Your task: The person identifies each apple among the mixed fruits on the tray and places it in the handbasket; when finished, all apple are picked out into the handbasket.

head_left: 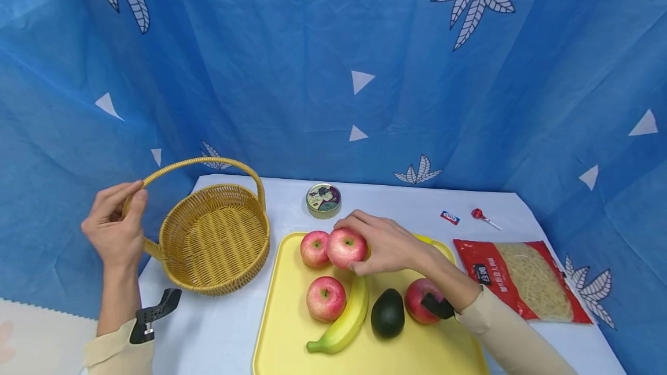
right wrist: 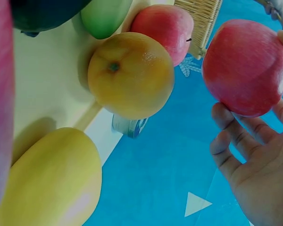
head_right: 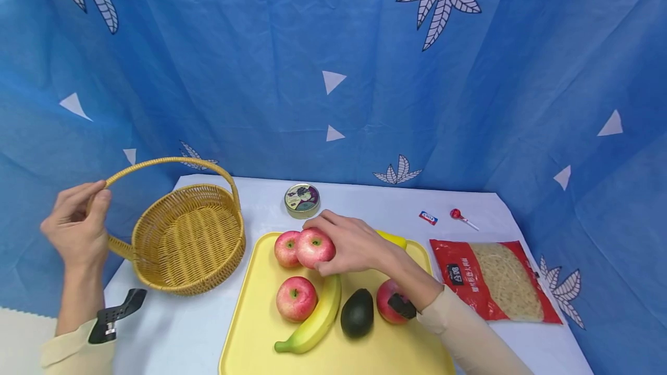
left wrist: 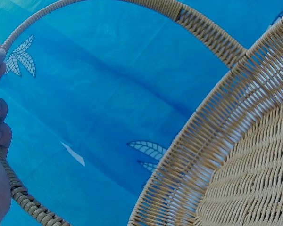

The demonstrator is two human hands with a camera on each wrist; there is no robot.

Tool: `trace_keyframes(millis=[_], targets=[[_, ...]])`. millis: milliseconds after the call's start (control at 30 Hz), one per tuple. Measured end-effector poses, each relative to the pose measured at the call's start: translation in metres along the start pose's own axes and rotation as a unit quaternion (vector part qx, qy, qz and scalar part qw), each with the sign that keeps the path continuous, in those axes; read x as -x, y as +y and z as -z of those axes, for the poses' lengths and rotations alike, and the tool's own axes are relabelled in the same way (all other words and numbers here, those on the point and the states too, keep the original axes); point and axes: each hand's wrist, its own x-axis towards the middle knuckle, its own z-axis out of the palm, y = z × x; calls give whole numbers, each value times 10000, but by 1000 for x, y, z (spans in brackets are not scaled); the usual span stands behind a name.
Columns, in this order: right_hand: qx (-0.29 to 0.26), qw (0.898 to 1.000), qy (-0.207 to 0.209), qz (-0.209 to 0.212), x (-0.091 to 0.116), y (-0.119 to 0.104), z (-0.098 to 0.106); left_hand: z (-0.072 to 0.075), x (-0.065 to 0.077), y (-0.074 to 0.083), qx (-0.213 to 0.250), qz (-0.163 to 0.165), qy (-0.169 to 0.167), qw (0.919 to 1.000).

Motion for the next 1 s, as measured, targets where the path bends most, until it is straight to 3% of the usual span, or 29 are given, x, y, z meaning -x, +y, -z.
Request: trace_keyframes(millis=[367, 1000], targets=[[-232, 9996, -32, -129, -8, -5, -1, 1, 0, -1, 17, -6, 2, 10000], [-338, 9994, -10, 86, -27, -10, -5, 2, 1, -1, 182, -36, -4, 9998]])
